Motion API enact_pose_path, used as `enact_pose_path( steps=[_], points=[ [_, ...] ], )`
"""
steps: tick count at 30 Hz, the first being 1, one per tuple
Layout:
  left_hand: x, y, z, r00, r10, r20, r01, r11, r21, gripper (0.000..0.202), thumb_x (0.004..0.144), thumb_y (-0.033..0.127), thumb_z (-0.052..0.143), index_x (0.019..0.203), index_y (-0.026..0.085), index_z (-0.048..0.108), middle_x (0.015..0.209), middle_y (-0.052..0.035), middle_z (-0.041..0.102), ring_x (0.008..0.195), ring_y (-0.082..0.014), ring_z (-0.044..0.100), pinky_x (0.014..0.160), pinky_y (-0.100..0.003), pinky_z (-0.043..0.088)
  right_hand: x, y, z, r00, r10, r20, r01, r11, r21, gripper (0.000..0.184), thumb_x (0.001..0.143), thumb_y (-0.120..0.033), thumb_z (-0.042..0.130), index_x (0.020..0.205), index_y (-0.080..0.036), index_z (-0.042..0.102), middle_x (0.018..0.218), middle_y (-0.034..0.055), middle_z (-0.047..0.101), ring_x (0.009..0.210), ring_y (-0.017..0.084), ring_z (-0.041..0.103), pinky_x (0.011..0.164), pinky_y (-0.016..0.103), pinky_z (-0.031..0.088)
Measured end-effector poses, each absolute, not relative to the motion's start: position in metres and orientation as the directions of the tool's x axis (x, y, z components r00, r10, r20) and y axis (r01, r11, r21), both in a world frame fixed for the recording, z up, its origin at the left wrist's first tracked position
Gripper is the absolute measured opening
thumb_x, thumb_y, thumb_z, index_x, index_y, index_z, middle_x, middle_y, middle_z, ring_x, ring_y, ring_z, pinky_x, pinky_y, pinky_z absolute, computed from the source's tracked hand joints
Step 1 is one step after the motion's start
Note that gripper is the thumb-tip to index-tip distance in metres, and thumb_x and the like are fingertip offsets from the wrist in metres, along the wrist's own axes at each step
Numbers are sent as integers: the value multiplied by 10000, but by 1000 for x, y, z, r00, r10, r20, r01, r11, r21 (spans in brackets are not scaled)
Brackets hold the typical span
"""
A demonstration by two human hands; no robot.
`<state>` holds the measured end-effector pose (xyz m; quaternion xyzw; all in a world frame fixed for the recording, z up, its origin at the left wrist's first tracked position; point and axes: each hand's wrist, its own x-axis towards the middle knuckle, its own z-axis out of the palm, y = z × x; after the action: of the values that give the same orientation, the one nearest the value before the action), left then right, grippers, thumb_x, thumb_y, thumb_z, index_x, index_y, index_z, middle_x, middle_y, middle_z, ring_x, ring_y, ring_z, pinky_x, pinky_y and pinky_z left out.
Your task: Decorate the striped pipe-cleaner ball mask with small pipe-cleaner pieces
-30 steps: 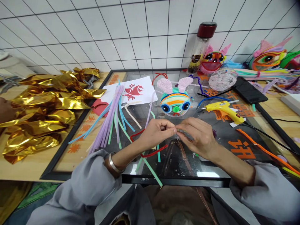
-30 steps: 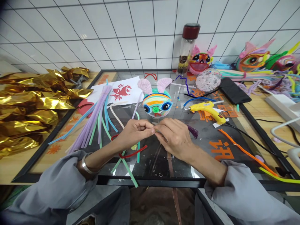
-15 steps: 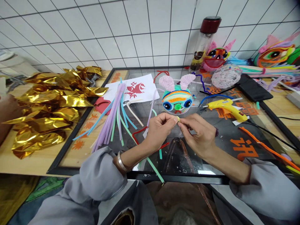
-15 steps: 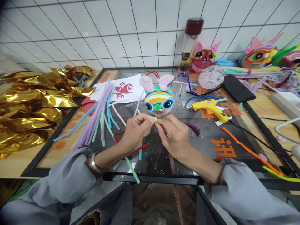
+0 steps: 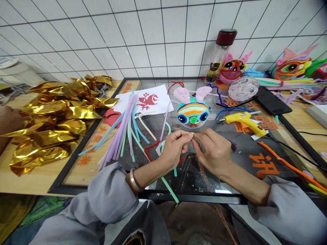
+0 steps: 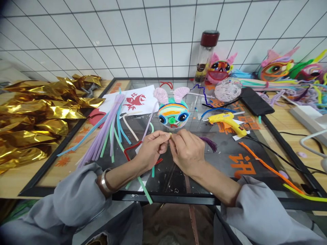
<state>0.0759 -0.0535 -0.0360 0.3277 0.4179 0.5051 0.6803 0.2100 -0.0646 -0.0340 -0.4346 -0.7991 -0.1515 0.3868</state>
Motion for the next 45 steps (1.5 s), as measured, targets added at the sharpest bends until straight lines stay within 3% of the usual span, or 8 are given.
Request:
enact_pose_path(
  steps=[11, 18, 25, 29, 32, 36, 40, 45],
  points=[
    [72, -53, -37, 259, 947, -189, -310, 267, 913, 289, 704, 368, 707, 626, 138, 550, 488, 56, 432, 439, -38, 351, 428, -176, 251, 221, -61, -33, -334, 608, 720, 739, 643, -200, 64, 843, -149, 555, 822, -172, 610, 752, 51, 640, 679, 154, 604, 601, 263, 443],
    [62, -51, -37, 357, 932, -66, -166, 133, 977, 342, 859, 439, 540, 695, 140, 572, 559, 27, 489, 474, -57, 423, 461, -187, 331, 232, -57, -31, -402, 608, 685, 643, 720, -261, 77, 846, -141, 569, 892, -180, 618, 808, 61, 649, 707, 153, 615, 630, 268, 482],
    [49, -43, -27, 467, 883, -44, 96, -1, 995, 310, 822, 424, 595, 723, 132, 620, 550, 25, 512, 459, -69, 458, 456, -188, 352, 238, -55, -31, -449, 568, 690, 618, 755, -220, 113, 840, -135, 583, 936, -159, 637, 823, 69, 661, 721, 159, 624, 637, 269, 494],
    [48, -45, -22, 398, 914, 78, 165, -155, 974, 273, 813, 351, 604, 645, 138, 620, 530, 23, 503, 485, -69, 427, 488, -196, 322, 236, -57, -32, -453, 584, 674, 598, 759, -257, 143, 862, -131, 553, 964, -172, 645, 830, 64, 662, 734, 151, 626, 654, 266, 504],
    [55, -49, -24, 295, 948, 123, 133, -168, 977, 279, 794, 312, 616, 579, 140, 573, 534, 24, 496, 517, -69, 407, 515, -199, 316, 226, -62, -31, -360, 636, 682, 578, 726, -372, 181, 877, -113, 517, 975, -184, 652, 815, 54, 651, 729, 137, 625, 655, 257, 511],
    [66, -53, -33, 171, 985, -13, -34, 19, 999, 290, 783, 348, 619, 591, 146, 540, 527, 41, 472, 459, -47, 340, 456, -194, 259, 214, -67, -33, -244, 681, 691, 608, 662, -438, 198, 876, -116, 508, 998, -169, 655, 777, 52, 613, 701, 142, 601, 617, 259, 500],
    [69, -52, -38, 227, 959, -170, -236, 224, 945, 291, 703, 389, 688, 618, 135, 574, 564, 25, 518, 429, -32, 329, 413, -191, 197, 218, -66, -36, -273, 698, 662, 634, 648, -422, 149, 863, -160, 554, 968, -167, 659, 782, 53, 627, 689, 149, 600, 609, 265, 493],
    [64, -52, -37, 287, 952, -102, -153, 151, 977, 325, 770, 424, 647, 635, 131, 605, 532, 30, 487, 440, -43, 340, 427, -199, 231, 226, -61, -35, -303, 677, 671, 603, 681, -416, 104, 853, -144, 575, 912, -166, 658, 776, 44, 634, 700, 137, 611, 614, 250, 482]
  ],
)
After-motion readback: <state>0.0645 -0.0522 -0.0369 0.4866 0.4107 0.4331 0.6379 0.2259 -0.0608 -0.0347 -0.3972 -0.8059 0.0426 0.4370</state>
